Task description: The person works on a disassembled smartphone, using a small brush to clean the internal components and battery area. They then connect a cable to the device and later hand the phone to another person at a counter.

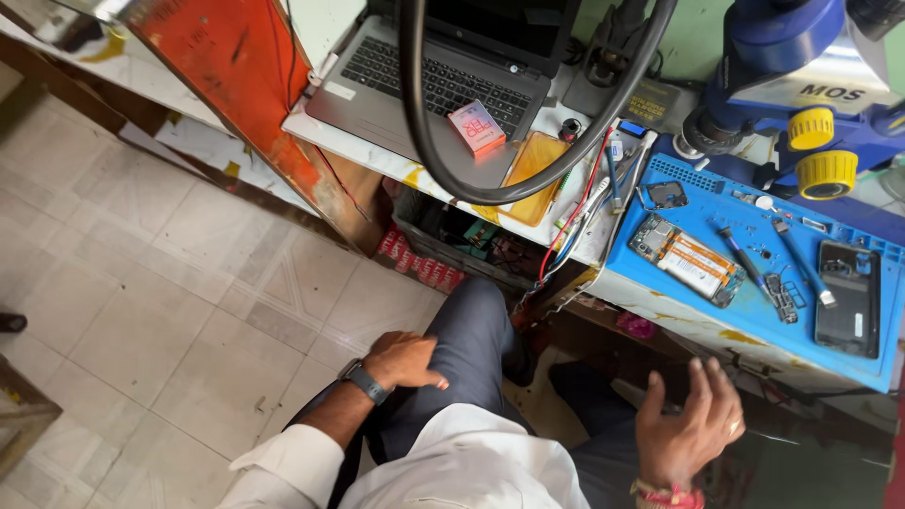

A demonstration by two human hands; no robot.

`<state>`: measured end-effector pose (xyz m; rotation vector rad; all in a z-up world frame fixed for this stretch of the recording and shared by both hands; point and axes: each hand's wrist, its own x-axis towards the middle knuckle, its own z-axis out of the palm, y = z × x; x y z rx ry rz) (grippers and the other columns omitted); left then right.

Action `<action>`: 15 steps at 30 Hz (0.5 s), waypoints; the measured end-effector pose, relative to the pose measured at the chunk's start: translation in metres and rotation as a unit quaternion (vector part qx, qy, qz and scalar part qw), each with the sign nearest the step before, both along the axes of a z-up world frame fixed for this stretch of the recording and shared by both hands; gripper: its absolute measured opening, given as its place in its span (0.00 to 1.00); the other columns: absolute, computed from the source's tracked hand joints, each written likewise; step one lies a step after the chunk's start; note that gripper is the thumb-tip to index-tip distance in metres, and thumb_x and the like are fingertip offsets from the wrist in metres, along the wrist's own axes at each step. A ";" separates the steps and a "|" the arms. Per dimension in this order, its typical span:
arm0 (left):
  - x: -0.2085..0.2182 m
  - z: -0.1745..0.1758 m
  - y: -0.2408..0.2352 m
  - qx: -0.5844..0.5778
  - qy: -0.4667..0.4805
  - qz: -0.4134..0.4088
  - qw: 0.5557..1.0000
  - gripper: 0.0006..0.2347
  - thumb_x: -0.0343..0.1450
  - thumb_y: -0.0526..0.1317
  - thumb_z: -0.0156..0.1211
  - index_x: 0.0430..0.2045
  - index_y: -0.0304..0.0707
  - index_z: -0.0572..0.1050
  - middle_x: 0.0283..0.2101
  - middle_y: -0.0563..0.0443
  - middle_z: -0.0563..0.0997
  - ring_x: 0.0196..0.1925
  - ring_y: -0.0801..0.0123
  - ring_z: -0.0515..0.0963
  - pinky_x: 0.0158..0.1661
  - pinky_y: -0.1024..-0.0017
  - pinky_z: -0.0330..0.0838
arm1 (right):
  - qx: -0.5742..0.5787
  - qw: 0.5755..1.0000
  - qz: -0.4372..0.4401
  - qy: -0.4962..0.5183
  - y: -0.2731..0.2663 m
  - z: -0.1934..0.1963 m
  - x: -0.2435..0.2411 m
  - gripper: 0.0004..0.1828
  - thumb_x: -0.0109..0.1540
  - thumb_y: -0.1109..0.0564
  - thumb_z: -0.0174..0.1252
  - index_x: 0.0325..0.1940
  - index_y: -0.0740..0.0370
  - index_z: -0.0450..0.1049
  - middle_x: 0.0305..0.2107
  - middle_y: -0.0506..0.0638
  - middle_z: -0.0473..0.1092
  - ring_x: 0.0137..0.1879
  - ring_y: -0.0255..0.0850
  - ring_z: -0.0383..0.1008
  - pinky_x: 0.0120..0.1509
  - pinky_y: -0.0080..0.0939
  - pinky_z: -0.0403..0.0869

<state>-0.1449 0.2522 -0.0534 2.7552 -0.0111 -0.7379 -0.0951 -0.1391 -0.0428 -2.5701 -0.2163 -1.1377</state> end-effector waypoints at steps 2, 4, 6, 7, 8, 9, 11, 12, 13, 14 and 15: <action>-0.013 0.000 0.025 0.024 0.000 -0.003 1.000 0.30 0.60 0.64 0.70 0.39 0.32 0.78 0.43 0.36 0.81 0.49 0.46 0.81 0.49 0.54 0.75 | 0.006 0.999 -0.026 0.030 0.011 -0.023 -0.025 0.29 0.61 0.51 0.70 0.65 0.58 0.73 0.63 0.56 0.70 0.68 0.53 0.69 0.70 0.59 0.64; -0.031 -0.003 0.046 0.019 -0.025 -0.012 0.999 0.30 0.60 0.66 0.68 0.34 0.33 0.81 0.42 0.36 0.82 0.49 0.46 0.81 0.50 0.55 0.75 | -0.001 0.996 -0.053 0.073 0.022 -0.047 -0.058 0.30 0.58 0.49 0.70 0.63 0.56 0.74 0.62 0.56 0.70 0.69 0.54 0.68 0.71 0.61 0.65; -0.045 -0.009 0.060 -0.016 -0.044 -0.029 0.998 0.29 0.62 0.65 0.66 0.30 0.31 0.80 0.39 0.35 0.83 0.47 0.45 0.82 0.49 0.55 0.76 | -0.017 0.981 -0.055 0.185 0.036 -0.072 -0.087 0.32 0.54 0.46 0.70 0.60 0.55 0.75 0.61 0.55 0.71 0.67 0.54 0.69 0.65 0.61 0.65; -0.050 -0.012 0.067 -0.032 -0.058 -0.030 0.997 0.29 0.63 0.65 0.65 0.28 0.30 0.80 0.38 0.34 0.83 0.46 0.44 0.83 0.48 0.55 0.76 | -0.025 0.970 -0.050 0.236 0.044 -0.084 -0.096 0.33 0.52 0.44 0.70 0.59 0.54 0.75 0.61 0.55 0.71 0.66 0.54 0.69 0.63 0.61 0.66; -0.056 -0.015 0.072 -0.036 -0.065 -0.021 0.997 0.28 0.62 0.64 0.66 0.28 0.30 0.81 0.38 0.34 0.83 0.45 0.44 0.83 0.48 0.54 0.76 | -0.047 0.956 -0.041 0.287 0.053 -0.096 -0.107 0.34 0.52 0.42 0.69 0.59 0.54 0.74 0.61 0.54 0.70 0.66 0.53 0.69 0.63 0.62 0.66; -0.060 -0.017 0.076 -0.039 -0.074 -0.009 0.996 0.27 0.61 0.63 0.67 0.28 0.30 0.81 0.38 0.35 0.83 0.45 0.44 0.82 0.47 0.53 0.76 | -0.070 0.939 -0.030 0.335 0.063 -0.105 -0.115 0.35 0.52 0.39 0.69 0.60 0.54 0.74 0.61 0.53 0.70 0.66 0.51 0.69 0.64 0.62 0.66; -0.070 -0.022 0.083 -0.043 -0.083 0.013 0.996 0.26 0.61 0.61 0.68 0.27 0.29 0.81 0.37 0.34 0.82 0.44 0.43 0.82 0.46 0.53 0.76 | -0.128 0.902 0.004 0.413 0.080 -0.118 -0.125 0.36 0.53 0.36 0.67 0.62 0.51 0.71 0.60 0.51 0.70 0.65 0.48 0.70 0.67 0.62 0.65; -0.076 -0.025 0.085 -0.045 -0.083 0.022 0.995 0.27 0.62 0.61 0.67 0.26 0.28 0.81 0.36 0.34 0.82 0.43 0.43 0.83 0.46 0.53 0.76 | -0.162 0.882 0.027 0.442 0.084 -0.121 -0.128 0.37 0.54 0.34 0.66 0.63 0.49 0.70 0.59 0.49 0.71 0.65 0.46 0.71 0.70 0.63 0.64; -0.082 -0.028 0.086 -0.049 -0.083 0.027 0.995 0.27 0.62 0.62 0.67 0.25 0.27 0.80 0.35 0.34 0.82 0.43 0.43 0.83 0.46 0.53 0.77 | -0.196 0.858 0.045 0.472 0.086 -0.120 -0.133 0.37 0.56 0.33 0.64 0.65 0.46 0.69 0.58 0.47 0.71 0.65 0.45 0.71 0.72 0.63 0.63; -0.087 -0.029 0.091 -0.050 -0.080 0.027 0.995 0.27 0.62 0.62 0.67 0.25 0.27 0.81 0.35 0.33 0.83 0.42 0.44 0.83 0.46 0.54 0.77 | -0.195 0.855 0.065 0.475 0.090 -0.119 -0.135 0.36 0.56 0.34 0.64 0.65 0.46 0.68 0.58 0.47 0.72 0.63 0.46 0.73 0.70 0.61 0.65; -0.089 -0.029 0.096 -0.052 -0.082 0.030 0.995 0.28 0.63 0.62 0.67 0.25 0.27 0.81 0.35 0.33 0.83 0.42 0.44 0.83 0.47 0.54 0.77 | -0.196 0.853 0.086 0.475 0.092 -0.115 -0.130 0.35 0.56 0.35 0.63 0.65 0.45 0.68 0.57 0.47 0.72 0.61 0.47 0.75 0.69 0.59 0.67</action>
